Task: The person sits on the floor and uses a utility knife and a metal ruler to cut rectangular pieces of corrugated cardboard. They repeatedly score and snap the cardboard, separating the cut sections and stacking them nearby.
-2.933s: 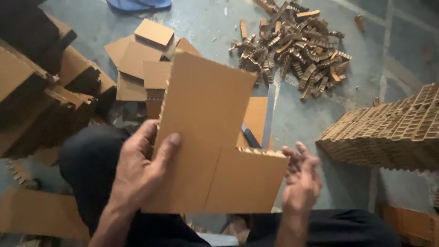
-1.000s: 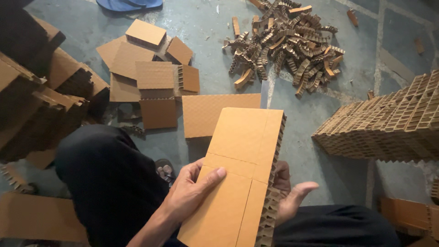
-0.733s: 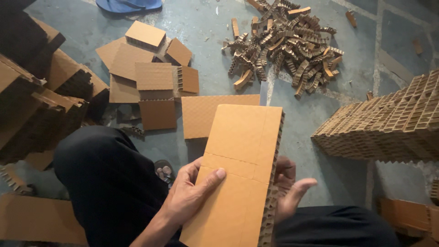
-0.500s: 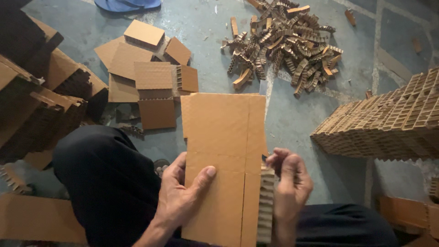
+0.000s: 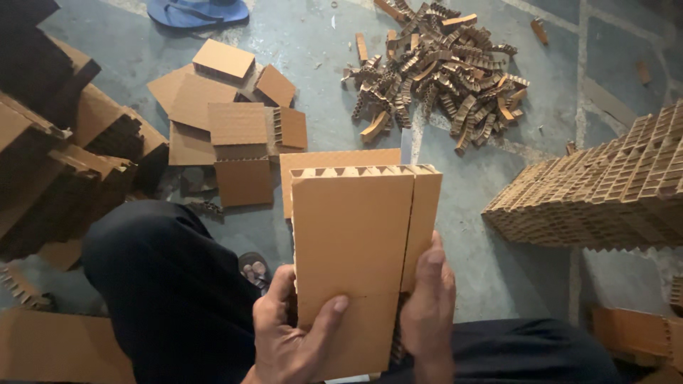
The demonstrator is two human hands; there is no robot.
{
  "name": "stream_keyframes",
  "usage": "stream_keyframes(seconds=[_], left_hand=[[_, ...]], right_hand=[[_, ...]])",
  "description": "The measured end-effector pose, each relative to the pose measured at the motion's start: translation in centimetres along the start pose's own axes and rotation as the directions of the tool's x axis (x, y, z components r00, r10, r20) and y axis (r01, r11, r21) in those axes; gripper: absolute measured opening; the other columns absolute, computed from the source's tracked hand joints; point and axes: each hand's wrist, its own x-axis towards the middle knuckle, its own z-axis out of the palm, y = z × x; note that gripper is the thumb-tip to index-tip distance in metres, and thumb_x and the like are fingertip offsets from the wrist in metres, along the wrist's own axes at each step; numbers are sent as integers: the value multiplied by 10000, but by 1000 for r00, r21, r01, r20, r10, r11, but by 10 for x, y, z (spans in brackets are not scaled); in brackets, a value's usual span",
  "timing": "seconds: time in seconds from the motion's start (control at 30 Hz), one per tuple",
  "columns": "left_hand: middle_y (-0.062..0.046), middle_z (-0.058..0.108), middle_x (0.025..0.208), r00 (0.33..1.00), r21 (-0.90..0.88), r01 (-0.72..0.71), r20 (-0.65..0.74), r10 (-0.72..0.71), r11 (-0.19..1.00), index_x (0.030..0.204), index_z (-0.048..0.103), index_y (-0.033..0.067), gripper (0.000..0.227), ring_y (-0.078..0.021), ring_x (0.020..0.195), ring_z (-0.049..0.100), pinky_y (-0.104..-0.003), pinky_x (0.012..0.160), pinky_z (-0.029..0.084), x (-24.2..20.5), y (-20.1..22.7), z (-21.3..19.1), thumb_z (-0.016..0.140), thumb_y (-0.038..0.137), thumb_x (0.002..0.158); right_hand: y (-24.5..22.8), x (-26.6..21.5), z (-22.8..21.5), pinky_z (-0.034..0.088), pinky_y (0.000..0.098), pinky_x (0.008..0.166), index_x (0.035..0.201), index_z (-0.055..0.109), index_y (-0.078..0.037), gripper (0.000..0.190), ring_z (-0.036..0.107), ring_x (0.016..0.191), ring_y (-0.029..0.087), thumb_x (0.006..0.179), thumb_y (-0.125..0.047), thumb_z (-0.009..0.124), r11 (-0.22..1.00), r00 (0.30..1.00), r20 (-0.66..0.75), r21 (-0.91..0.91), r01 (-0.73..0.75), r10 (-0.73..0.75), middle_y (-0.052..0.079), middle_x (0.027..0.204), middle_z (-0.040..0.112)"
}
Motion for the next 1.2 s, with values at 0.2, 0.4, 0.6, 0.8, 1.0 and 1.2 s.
stream_keyframes(seconds=[0.2,0.4,0.6,0.8,1.0,1.2], left_hand=[[-156,777,999,996,-212,35,85,-18,977,1165,589,-66,264,-162,917,766,-288,790,618,-6,-6,-6,709,24,948],[-131,727,1121,985,-288,131,144,-92,949,1324,560,-50,434,-157,1050,709,-305,901,581,-7,-16,1,696,95,938],[-119,733,1115,979,-286,134,188,-82,949,1304,573,-51,401,-153,1040,697,-308,899,577,-6,-25,-6,696,134,969],[-116,750,1046,973,-224,204,152,-173,953,1291,588,-31,447,-166,950,706,-305,814,578,5,-17,-17,718,207,936],[-155,580,1252,933,218,-355,21,359,909,1395,382,14,738,-248,1237,566,-400,1089,455,32,33,-18,783,376,892],[-129,732,1089,779,565,-626,478,406,537,1211,605,36,704,-310,1116,661,-528,1055,367,62,93,-43,875,415,683]], right_hand=[[57,-7,-20,546,337,674,1088,694,29,620,671,752,210,1073,-490,354,833,838,-120,255,-492,532,131,907,735],[110,-23,-34,556,341,609,1120,663,-34,480,700,734,203,1061,-441,416,410,832,322,754,-514,451,118,924,743],[102,-24,-24,557,368,667,1156,637,-12,416,684,814,225,1052,-361,436,543,836,206,677,-497,509,135,990,727],[45,-15,-9,572,329,803,1338,546,-4,614,694,944,185,999,-508,452,734,992,82,668,-127,98,128,1099,719],[-7,-15,-24,581,296,776,1362,600,59,485,722,886,189,1026,-287,551,974,989,84,-178,139,-125,130,1019,766],[-44,-7,-28,552,406,991,1345,546,65,395,680,1220,352,1045,-191,544,763,846,403,-402,506,-350,262,1269,661]])
